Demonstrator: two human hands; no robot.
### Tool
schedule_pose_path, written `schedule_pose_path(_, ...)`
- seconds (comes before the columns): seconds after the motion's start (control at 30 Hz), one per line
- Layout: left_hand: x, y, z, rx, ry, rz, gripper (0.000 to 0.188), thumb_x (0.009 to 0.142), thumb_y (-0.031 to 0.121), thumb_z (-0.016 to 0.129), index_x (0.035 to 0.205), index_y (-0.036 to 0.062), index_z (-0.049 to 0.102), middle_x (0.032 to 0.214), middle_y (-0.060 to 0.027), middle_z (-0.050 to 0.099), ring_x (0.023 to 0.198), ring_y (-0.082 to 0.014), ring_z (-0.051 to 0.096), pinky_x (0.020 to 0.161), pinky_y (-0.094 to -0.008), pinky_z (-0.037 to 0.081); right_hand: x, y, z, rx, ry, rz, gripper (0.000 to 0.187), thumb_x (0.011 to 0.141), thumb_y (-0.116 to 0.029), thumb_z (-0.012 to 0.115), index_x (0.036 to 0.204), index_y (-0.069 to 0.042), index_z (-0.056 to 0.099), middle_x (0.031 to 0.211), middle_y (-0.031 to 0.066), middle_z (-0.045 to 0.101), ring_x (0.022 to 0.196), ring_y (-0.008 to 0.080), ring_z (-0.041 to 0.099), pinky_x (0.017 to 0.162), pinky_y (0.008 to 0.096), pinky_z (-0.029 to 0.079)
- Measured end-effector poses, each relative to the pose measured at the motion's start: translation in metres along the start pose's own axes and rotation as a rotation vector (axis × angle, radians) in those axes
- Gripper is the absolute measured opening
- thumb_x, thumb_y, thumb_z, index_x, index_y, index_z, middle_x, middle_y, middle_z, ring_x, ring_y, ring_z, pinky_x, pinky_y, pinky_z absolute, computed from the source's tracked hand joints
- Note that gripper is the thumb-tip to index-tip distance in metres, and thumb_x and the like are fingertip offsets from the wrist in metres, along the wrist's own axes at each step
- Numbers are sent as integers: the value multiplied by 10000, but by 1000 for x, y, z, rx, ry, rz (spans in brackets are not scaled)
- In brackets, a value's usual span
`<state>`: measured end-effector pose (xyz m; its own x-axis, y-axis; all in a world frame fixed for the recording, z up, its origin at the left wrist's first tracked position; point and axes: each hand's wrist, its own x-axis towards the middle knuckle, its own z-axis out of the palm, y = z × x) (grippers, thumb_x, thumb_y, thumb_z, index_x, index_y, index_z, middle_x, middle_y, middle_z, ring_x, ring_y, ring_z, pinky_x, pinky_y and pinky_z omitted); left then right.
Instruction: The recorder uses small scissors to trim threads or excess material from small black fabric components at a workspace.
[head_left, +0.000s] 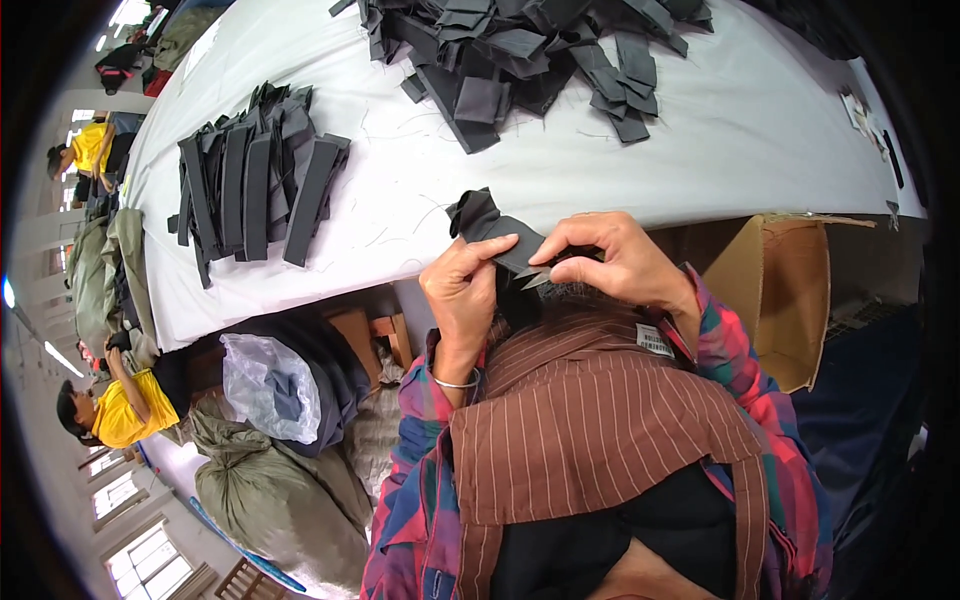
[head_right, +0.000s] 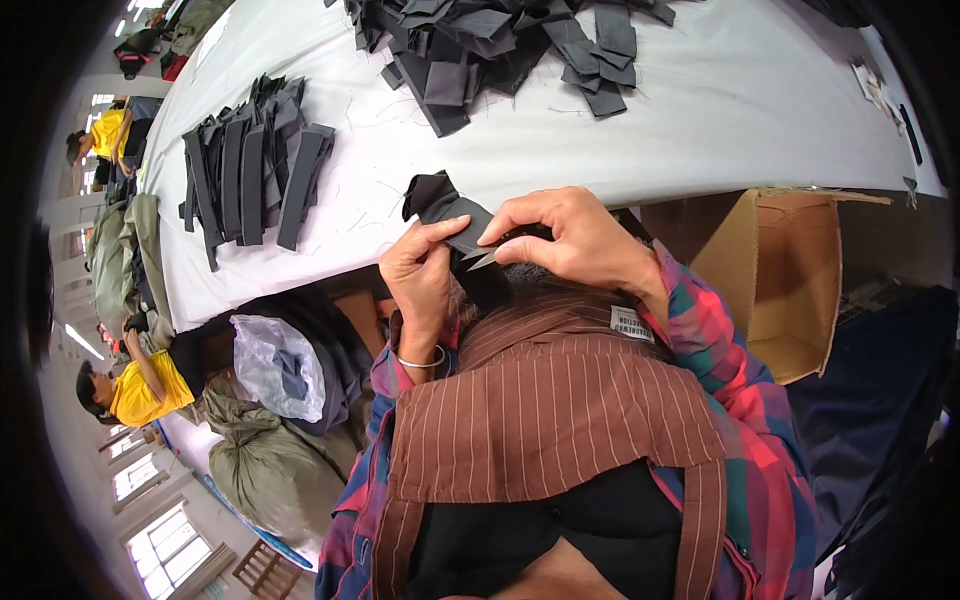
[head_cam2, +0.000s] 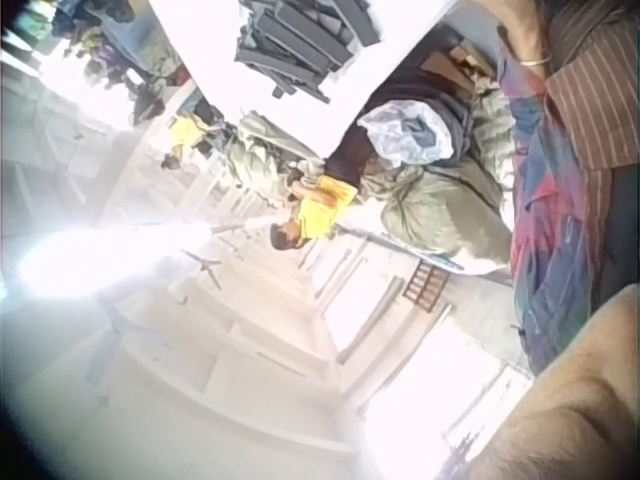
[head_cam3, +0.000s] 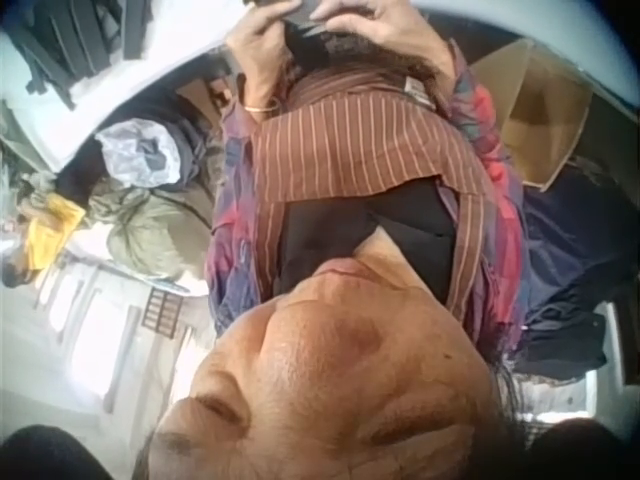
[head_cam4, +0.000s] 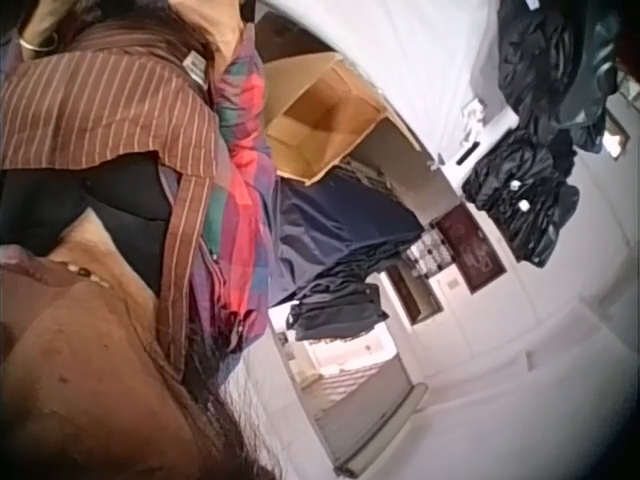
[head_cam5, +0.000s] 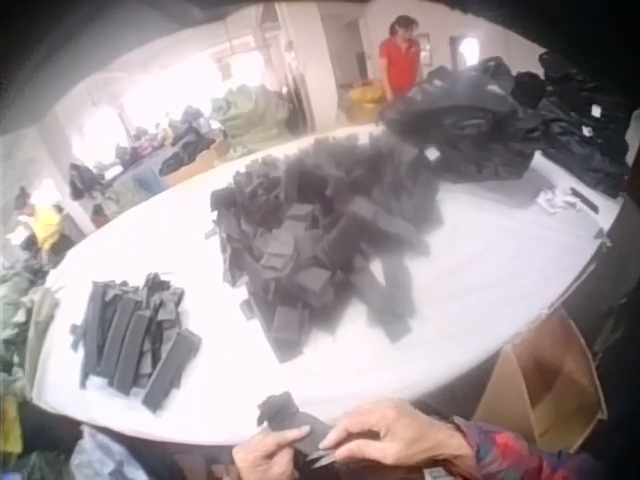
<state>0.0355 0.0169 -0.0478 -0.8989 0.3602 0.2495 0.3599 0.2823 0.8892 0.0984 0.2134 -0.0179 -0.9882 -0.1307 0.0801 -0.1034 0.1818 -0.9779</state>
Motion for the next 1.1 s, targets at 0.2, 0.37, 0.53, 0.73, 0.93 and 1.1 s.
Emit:
schedule_pose_path(0.2,-3,-7,-1,-32,8,-1,347,731,-159,505,898,30,744,741,-40,667,637,-57,531,571,-184,380,3,-1,-7,-6,16,23,151,792,-13,640,937,3,677,840,68,664,777,139,611,726,260,467)
schedule_pose_path(0.37,-2,-2,-2,-33,45,28,395,678,-164,522,877,81,759,577,-36,515,507,-89,427,482,-239,342,10,4,-1,-204,35,-89,133,769,-49,664,898,-21,682,811,78,668,755,198,625,710,295,469)
schedule_pose_path(0.53,-3,-7,-3,-32,45,32,393,676,-156,518,873,84,760,562,-42,493,501,-98,421,479,-248,340,14,5,6,-245,17,-131,116,745,-86,683,854,-46,683,789,59,671,734,219,618,717,321,457)
schedule_pose_path(0.73,-6,-9,-4,-24,18,10,388,671,-151,514,864,81,758,556,-47,482,498,-106,420,476,-254,336,14,3,8,-365,-18,-167,93,739,-118,702,815,-71,676,779,36,668,697,205,594,683,313,420)
schedule_pose_path(0.93,-9,-16,-2,-94,42,-10,364,696,-151,503,864,61,746,601,-56,561,527,-99,471,490,-246,357,17,1,18,-467,169,-190,112,737,-122,707,827,-73,663,756,36,654,690,218,585,665,317,415)
schedule_pose_path(1.1,-9,-14,0,-168,51,-44,348,729,-151,496,879,48,739,670,-59,637,566,-86,518,515,-232,383,14,2,24,-467,165,-150,125,733,-107,711,837,-60,661,776,58,659,713,239,603,658,321,428)
